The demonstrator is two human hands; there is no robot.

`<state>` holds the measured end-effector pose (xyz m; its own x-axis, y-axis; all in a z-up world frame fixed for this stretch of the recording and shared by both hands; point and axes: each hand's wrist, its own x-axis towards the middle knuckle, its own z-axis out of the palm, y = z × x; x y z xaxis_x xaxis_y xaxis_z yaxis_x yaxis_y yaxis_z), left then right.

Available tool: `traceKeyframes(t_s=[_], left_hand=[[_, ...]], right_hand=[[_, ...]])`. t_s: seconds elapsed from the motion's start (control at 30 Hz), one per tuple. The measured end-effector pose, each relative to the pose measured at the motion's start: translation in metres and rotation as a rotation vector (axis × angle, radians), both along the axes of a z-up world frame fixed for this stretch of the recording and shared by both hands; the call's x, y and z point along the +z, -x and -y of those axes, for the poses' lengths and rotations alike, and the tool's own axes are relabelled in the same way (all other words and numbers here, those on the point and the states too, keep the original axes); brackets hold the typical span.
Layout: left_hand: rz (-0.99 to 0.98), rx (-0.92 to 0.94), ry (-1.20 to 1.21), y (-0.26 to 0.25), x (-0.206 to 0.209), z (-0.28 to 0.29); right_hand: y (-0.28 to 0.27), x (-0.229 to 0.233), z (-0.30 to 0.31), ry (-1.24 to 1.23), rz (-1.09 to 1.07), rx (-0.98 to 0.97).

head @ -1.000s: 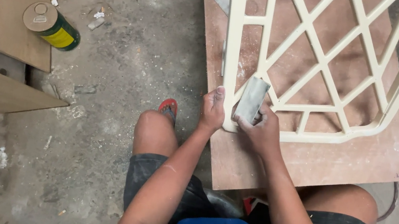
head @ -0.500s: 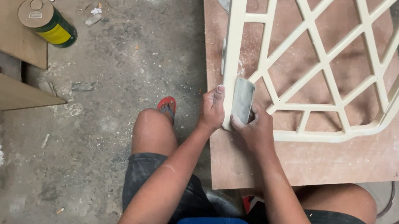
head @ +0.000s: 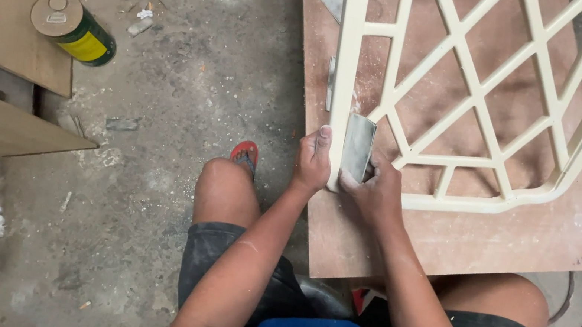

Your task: The person sits on the floor and sands a cream-colored wooden frame with a geometric lattice design using a sanding block. They systematically smooth the edges and surfaces of the frame, which rests on a larger wooden board.

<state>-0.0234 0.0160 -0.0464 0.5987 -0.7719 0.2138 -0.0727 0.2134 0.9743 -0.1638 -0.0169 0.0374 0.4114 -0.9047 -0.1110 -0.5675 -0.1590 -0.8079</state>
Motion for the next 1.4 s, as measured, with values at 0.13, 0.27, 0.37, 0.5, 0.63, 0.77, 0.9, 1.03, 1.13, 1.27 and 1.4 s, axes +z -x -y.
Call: traceKeyframes(t_s=[0.13, 0.27, 0.37, 0.5, 0.63, 0.77, 0.9, 1.03, 1.13, 1.27, 1.4], left_hand=[[-0.002, 0.002, 0.005, -0.001, 0.003, -0.001], [0.010, 0.002, -0.002, -0.001, 0.004, 0.000], [-0.001, -0.004, -0.008, 0.001, 0.001, -0.002], [0.010, -0.002, 0.010, -0.001, 0.001, 0.001], [0.011, -0.003, 0.016, -0.001, 0.003, -0.001], [0.009, -0.005, 0.036, -0.002, 0.002, 0.003], [-0.002, -0.007, 0.029, -0.001, -0.001, 0.002], [-0.013, -0.030, 0.038, -0.002, 0.010, -0.002], [-0.018, 0.004, -0.154, -0.004, 0.044, -0.017], [0.619, 0.053, -0.248, -0.019, 0.091, -0.054], [1.136, -0.492, -0.573, -0.024, 0.146, -0.077]], right_hand=[[0.001, 0.011, -0.010, -0.015, 0.009, 0.016], [-0.001, 0.002, -0.004, -0.026, 0.014, -0.011], [-0.005, 0.026, -0.016, -0.043, 0.003, -0.012], [-0.004, 0.014, -0.007, -0.044, -0.019, -0.001], [-0.004, 0.015, -0.008, -0.047, 0.004, -0.043], [-0.005, 0.020, -0.010, -0.067, 0.010, -0.035], [-0.008, 0.027, -0.012, -0.037, 0.001, -0.049], [0.008, 0.016, -0.005, -0.068, -0.107, 0.009], [0.033, 0.033, -0.005, -0.023, 0.110, -0.047], [0.087, 0.017, -0.001, 0.049, 0.156, -0.184], [0.085, 0.061, -0.016, -0.128, 0.194, -0.228]])
